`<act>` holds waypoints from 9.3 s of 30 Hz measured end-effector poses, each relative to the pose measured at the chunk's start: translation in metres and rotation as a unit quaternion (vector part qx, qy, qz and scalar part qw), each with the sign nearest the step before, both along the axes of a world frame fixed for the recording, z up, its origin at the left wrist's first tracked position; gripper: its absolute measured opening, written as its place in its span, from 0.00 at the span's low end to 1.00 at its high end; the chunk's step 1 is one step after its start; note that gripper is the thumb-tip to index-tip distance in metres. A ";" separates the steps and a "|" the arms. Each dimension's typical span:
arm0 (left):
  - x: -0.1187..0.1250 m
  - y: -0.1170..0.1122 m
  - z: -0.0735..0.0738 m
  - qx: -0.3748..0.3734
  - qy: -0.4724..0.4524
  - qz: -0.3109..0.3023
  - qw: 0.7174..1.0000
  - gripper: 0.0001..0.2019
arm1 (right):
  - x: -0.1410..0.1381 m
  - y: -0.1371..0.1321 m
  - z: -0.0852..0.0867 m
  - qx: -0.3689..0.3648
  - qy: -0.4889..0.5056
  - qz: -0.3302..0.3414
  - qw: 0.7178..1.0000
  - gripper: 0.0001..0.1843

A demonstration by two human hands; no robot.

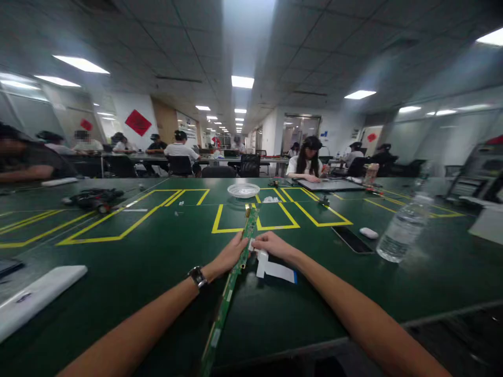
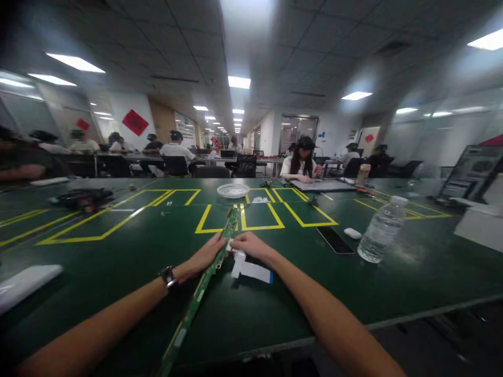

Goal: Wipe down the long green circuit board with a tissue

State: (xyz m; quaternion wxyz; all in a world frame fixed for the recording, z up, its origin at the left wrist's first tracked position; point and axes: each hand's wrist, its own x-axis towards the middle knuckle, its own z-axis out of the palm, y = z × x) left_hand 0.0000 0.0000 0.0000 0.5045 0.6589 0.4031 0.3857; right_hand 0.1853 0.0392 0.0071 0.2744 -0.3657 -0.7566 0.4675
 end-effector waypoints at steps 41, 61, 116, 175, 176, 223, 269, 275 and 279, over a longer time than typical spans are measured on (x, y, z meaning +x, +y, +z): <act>-0.041 0.032 -0.014 0.329 0.231 0.150 0.903 0.20 | 0.106 0.055 -0.019 0.219 -0.429 -0.347 0.805 0.18; -0.038 0.029 -0.011 0.347 0.281 0.105 0.888 0.16 | 0.029 0.017 0.004 0.357 -0.395 -0.136 0.836 0.24; -0.018 0.024 -0.005 -0.142 -0.238 0.113 0.954 0.16 | 0.045 0.015 0.024 0.268 -0.400 -0.351 0.803 0.23; -0.001 -0.002 0.004 -0.054 -0.168 0.051 0.983 0.20 | -0.013 -0.014 0.017 -0.120 0.104 -0.116 0.980 0.12; -0.001 -0.002 0.003 -0.054 -0.169 0.050 0.983 0.20 | -0.013 -0.014 0.017 -0.119 0.105 -0.118 0.980 0.12; -0.003 -0.004 0.007 0.023 -0.071 0.028 0.997 0.23 | -0.009 -0.009 0.007 -0.029 0.033 -0.093 0.995 0.16; -0.037 0.041 -0.020 0.240 0.204 0.186 0.931 0.18 | 0.108 0.057 -0.018 0.277 -0.483 -0.316 0.768 0.31; -0.035 0.035 -0.018 0.250 0.212 0.167 0.930 0.16 | 0.080 0.047 -0.005 0.329 -0.495 -0.168 0.787 0.28; -0.034 0.033 -0.017 0.270 0.200 0.159 0.928 0.16 | 0.060 0.039 0.000 0.336 -0.466 -0.131 0.808 0.25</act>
